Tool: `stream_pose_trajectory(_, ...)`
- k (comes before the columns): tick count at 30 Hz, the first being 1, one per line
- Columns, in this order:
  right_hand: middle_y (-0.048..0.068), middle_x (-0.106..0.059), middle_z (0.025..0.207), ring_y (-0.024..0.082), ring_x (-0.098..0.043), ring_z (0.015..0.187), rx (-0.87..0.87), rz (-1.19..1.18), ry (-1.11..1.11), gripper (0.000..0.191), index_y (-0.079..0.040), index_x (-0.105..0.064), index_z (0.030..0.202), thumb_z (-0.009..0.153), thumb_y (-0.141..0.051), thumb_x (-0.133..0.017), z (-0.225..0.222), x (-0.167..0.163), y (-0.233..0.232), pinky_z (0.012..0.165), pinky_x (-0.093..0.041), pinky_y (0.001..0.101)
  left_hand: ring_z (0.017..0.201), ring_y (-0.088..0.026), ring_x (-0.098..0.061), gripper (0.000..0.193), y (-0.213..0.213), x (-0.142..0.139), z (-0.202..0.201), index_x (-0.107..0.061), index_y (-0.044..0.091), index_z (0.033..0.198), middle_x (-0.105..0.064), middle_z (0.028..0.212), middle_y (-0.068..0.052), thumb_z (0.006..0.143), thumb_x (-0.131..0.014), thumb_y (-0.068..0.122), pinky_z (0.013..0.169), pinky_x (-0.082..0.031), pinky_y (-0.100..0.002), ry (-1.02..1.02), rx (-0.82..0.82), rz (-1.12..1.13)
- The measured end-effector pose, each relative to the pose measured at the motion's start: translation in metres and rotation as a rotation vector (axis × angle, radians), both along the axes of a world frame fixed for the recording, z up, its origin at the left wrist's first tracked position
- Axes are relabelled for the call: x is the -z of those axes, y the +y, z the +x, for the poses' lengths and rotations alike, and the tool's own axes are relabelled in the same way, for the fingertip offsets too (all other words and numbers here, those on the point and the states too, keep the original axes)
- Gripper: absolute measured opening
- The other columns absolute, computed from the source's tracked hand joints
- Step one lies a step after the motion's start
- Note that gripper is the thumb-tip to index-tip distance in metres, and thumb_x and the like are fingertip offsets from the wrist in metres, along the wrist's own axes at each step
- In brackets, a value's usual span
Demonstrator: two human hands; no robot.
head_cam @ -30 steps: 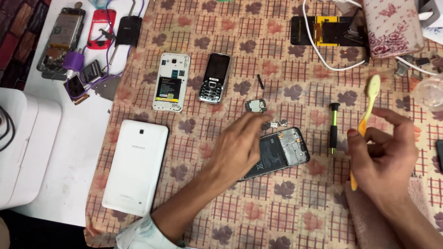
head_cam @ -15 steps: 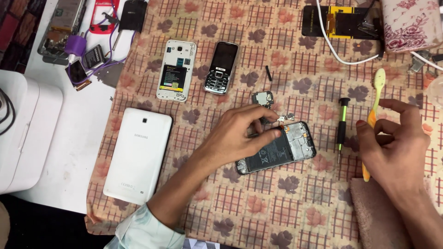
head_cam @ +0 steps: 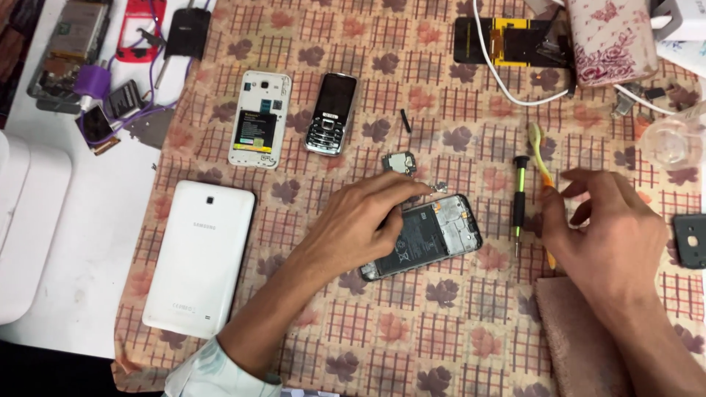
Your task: The person holds a disassembled smartphone on a work mat and scrubs its internal frame and battery compartment with a toothbrush, working over different areas of the chassis. They then set the toothbrush down and use a screwdriver to pry and work on the phone's internal components.
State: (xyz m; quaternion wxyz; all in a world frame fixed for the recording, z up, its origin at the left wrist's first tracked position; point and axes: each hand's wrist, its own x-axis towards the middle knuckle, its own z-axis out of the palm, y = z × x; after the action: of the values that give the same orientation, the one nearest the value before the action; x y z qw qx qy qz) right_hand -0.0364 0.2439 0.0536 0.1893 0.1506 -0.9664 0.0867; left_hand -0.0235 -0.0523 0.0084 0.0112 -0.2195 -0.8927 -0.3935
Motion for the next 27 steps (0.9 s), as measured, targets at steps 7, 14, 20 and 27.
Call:
stream_pose_trajectory(7,0.006,-0.065,0.049,0.016,-0.052,0.032,-0.012,0.115,-0.334,0.039,-0.005,-0.08,0.08,0.087,-0.044,-0.076,0.005,0.004,-0.009,0.034,-0.041,0.0318,0.089,-0.017,-0.069,0.035,0.004,-0.001,0.004,-0.075,0.012,0.118,-0.069,0.124,-0.006,0.087,-0.062,0.003,0.074,-0.062,-0.032,0.008,0.064,-0.036)
stream_pose_trajectory(14,0.005,-0.069,0.059,0.013,-0.059,0.041,-0.076,-0.453,-0.406,0.02,0.0,-0.077,0.087,0.088,-0.02,-0.077,0.005,0.022,0.006,0.037,-0.044,0.0256,0.111,-0.026,-0.063,0.058,0.008,-0.003,0.007,-0.076,0.01,0.109,-0.063,0.13,-0.009,0.066,-0.088,0.047,0.09,-0.056,-0.046,0.045,0.127,-0.167)
stream_pose_trajectory(20,0.014,-0.078,0.087,0.022,-0.079,0.067,-0.565,-1.15,-0.573,0.007,0.0,-0.074,0.101,0.097,-0.003,-0.069,-0.002,0.048,0.021,0.059,-0.065,0.0341,0.111,-0.025,-0.061,0.065,0.008,-0.002,0.004,-0.074,0.006,0.112,-0.062,0.13,-0.01,0.066,-0.088,0.051,0.086,-0.057,-0.045,0.048,0.152,-0.18)
stream_pose_trajectory(27,0.018,-0.074,0.115,0.024,-0.075,0.091,-0.495,-1.391,-0.993,0.02,0.0,-0.071,0.117,0.098,-0.002,-0.065,0.007,0.071,0.015,0.075,-0.069,0.0406,0.108,-0.024,-0.062,0.064,0.009,0.0,0.005,-0.074,0.005,0.108,-0.064,0.127,-0.009,0.064,-0.088,0.049,0.087,-0.057,-0.044,0.054,0.145,-0.17)
